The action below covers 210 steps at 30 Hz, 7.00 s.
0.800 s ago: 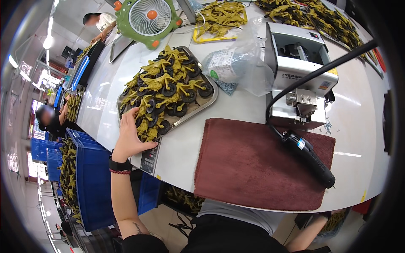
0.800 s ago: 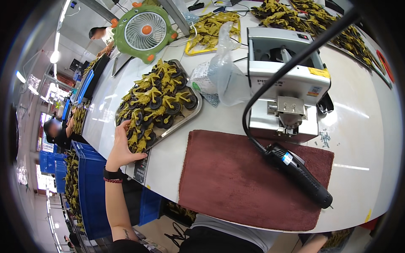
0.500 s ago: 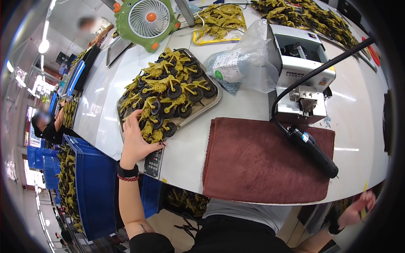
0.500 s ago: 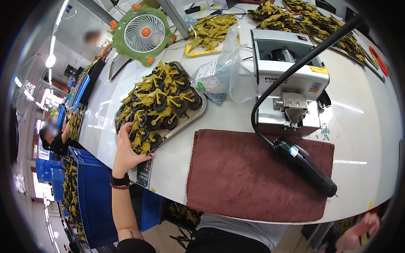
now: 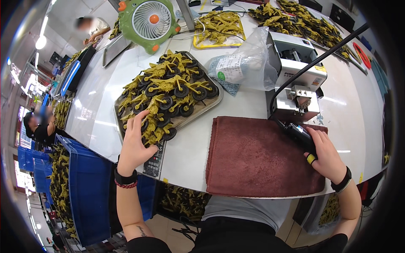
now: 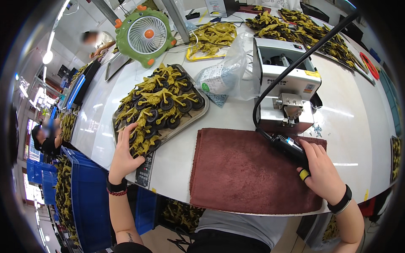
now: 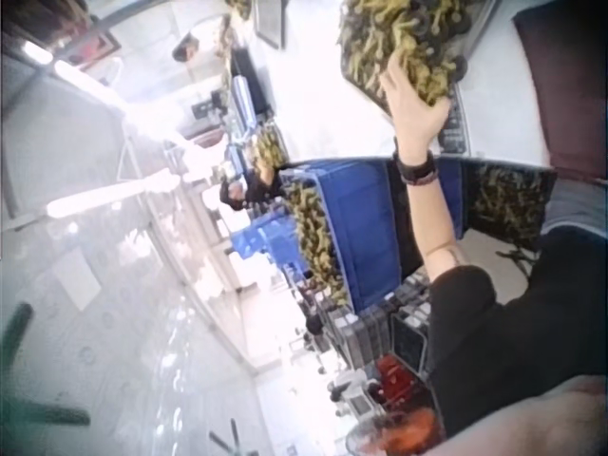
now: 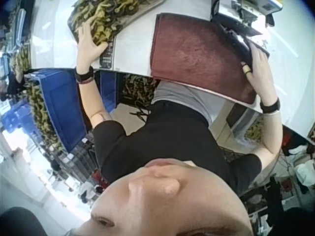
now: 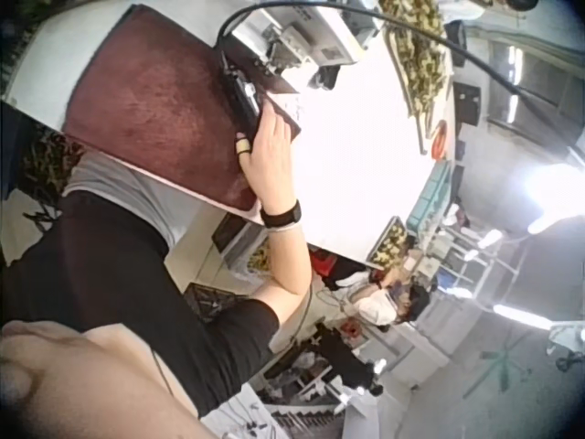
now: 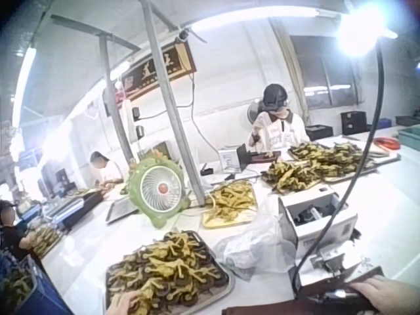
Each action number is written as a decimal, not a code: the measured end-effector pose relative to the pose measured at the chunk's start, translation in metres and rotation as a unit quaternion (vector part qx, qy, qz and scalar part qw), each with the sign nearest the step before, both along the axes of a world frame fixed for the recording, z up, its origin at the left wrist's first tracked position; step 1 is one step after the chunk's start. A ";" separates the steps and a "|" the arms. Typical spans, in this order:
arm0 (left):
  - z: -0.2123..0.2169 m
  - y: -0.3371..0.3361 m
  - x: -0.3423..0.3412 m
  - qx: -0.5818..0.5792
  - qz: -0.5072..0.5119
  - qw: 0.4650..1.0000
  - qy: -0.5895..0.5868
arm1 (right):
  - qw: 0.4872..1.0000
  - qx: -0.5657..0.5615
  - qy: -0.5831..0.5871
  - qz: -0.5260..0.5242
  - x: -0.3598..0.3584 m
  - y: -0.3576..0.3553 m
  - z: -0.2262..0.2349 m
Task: The recorder is using an electric screwdriver to assemble components of yellow toy motorcycles.
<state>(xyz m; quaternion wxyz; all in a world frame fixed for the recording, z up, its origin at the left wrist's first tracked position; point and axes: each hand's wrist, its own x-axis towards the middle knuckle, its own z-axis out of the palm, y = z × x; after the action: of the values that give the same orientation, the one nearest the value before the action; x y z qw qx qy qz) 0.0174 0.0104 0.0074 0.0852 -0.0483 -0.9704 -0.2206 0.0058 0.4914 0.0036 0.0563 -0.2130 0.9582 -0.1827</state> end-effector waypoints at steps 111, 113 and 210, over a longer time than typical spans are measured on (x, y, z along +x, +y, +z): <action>-0.016 0.296 -0.041 0.011 -0.432 0.901 0.047 | 0.689 -0.714 0.099 0.070 0.093 0.078 0.013; -0.027 0.308 -0.054 -0.019 -0.436 0.900 -0.011 | 0.698 -0.704 0.112 0.070 0.094 0.077 0.011; -0.070 0.180 -0.056 0.179 -0.334 0.923 0.064 | 0.765 -0.627 -0.112 0.098 -0.033 -0.130 0.069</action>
<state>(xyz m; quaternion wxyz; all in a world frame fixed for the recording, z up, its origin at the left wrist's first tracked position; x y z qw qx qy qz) -0.0391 0.1909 -0.0631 0.0757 -0.3675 -0.8351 -0.4024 -0.0271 0.3616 0.0721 0.0350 -0.2716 0.5908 -0.7590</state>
